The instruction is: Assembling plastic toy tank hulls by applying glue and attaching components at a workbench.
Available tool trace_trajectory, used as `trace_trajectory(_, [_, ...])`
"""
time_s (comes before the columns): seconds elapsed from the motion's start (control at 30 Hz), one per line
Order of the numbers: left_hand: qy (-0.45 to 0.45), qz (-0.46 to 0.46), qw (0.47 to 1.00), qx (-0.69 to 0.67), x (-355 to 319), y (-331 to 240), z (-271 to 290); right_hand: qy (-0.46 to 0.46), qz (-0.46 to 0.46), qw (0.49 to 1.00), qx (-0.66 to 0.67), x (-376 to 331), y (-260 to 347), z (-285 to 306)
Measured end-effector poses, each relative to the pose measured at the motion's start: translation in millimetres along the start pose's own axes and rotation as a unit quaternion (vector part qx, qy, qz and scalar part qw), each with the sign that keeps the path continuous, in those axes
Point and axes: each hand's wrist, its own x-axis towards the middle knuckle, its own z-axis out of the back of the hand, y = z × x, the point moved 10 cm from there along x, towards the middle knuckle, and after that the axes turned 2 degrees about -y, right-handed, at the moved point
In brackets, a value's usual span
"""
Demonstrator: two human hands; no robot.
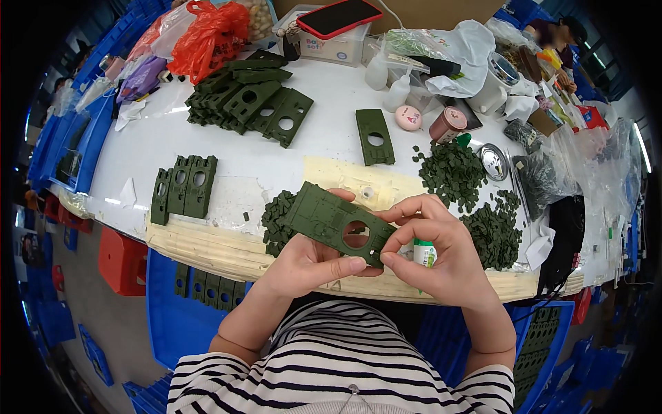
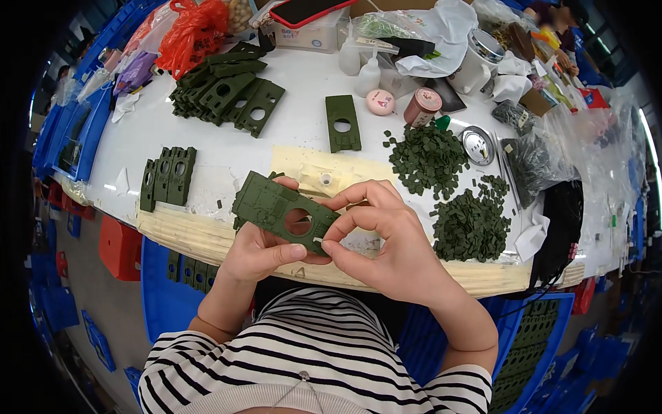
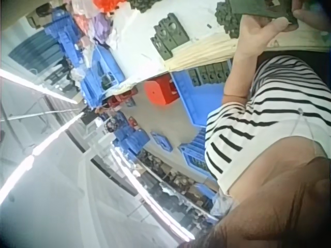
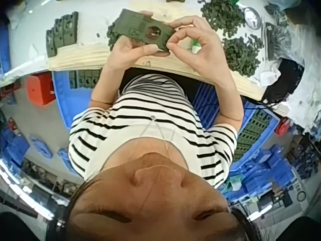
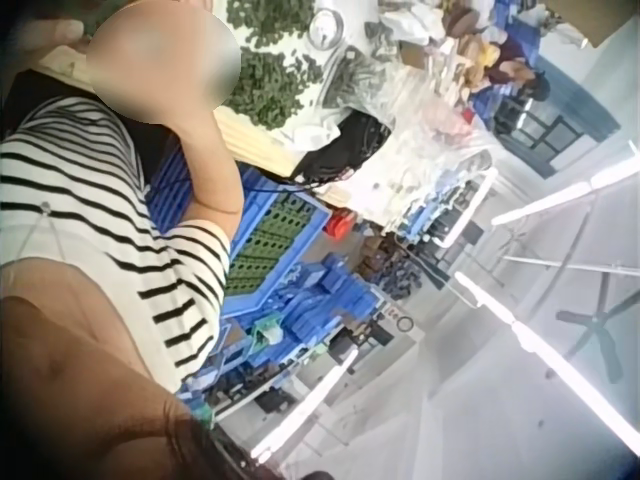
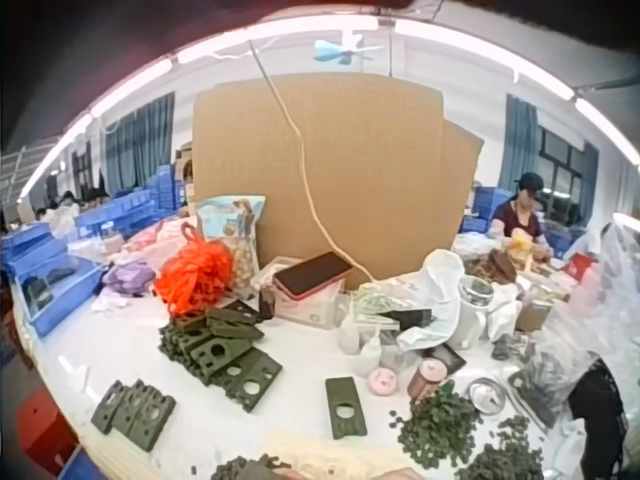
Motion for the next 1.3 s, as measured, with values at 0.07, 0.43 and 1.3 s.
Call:
trace_trajectory(0.07, [0.005,0.001,1.0,0.0,0.8,-0.9,-0.8,0.001,-0.002,1.0,0.001,0.7,0.0,-0.6])
trace_trajectory(0.43, [0.004,0.009,1.0,0.006,0.4,-0.1,0.0,-0.007,0.015,1.0,-0.022,4.1,3.1,-1.8])
trace_trajectory(1.3, [0.005,-0.001,1.0,0.023,-0.6,-0.3,1.6,-0.006,0.035,0.998,-0.055,5.0,5.9,-5.9])
